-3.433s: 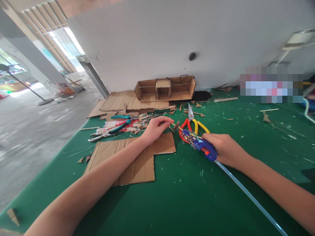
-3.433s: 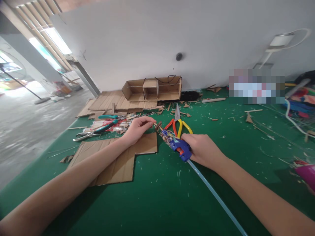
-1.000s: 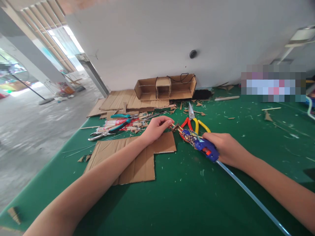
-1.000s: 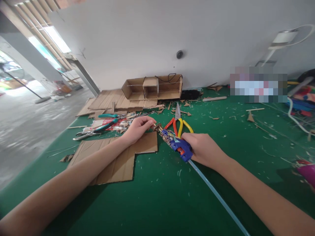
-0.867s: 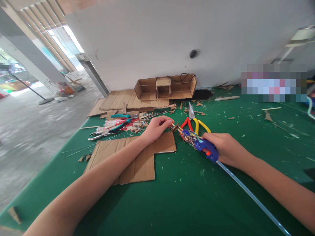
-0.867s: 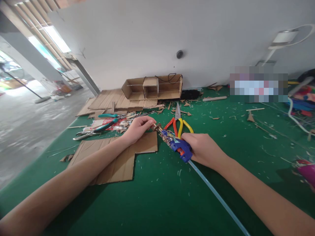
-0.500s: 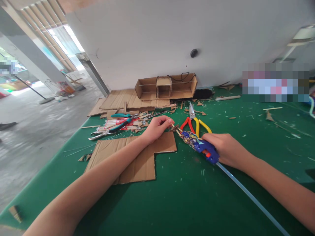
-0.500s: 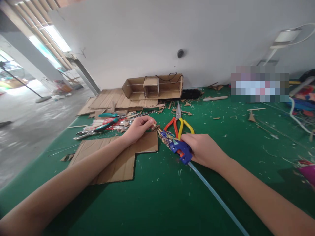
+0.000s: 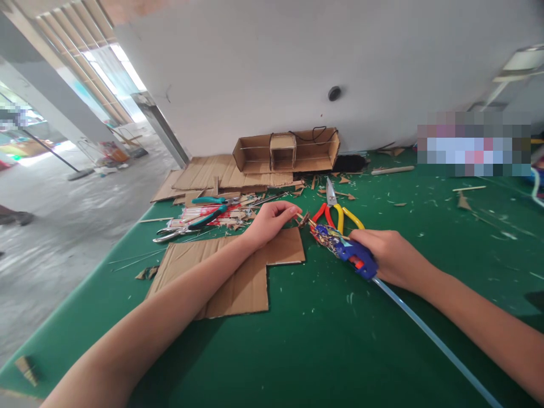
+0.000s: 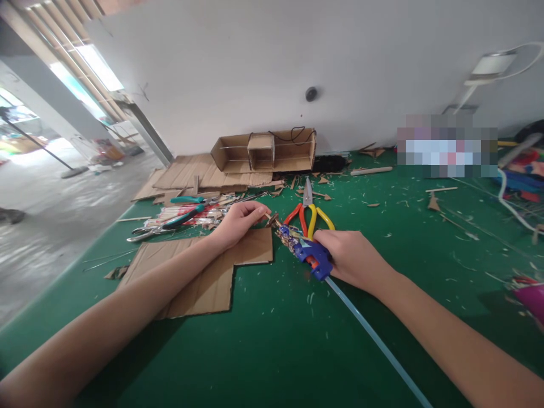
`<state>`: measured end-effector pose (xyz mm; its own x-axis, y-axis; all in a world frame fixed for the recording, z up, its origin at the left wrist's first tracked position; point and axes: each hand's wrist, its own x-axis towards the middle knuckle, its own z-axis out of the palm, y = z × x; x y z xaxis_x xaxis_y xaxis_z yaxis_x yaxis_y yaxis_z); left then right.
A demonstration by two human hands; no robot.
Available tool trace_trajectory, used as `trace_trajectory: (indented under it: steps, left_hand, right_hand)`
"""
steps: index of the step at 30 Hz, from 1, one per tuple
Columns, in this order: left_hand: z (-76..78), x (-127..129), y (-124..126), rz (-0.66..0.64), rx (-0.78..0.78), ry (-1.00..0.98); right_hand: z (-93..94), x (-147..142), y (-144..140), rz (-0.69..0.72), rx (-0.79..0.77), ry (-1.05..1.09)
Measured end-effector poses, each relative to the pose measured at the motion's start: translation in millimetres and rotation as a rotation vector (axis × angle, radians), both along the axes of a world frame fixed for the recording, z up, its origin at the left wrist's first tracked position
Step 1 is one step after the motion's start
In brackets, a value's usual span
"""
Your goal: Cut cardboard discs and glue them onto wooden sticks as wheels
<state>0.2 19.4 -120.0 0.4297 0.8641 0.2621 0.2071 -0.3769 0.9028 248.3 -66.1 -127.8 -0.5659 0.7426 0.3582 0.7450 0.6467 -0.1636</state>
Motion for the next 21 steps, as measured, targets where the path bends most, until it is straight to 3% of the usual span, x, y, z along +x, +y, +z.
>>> trace_trajectory:
  steps: [21]
  left_hand:
    - [-0.1, -0.3, -0.2, 0.002, -0.017, -0.008]
  right_hand:
    - [0.1, 1.2, 0.9, -0.078, -0.161, 0.082]
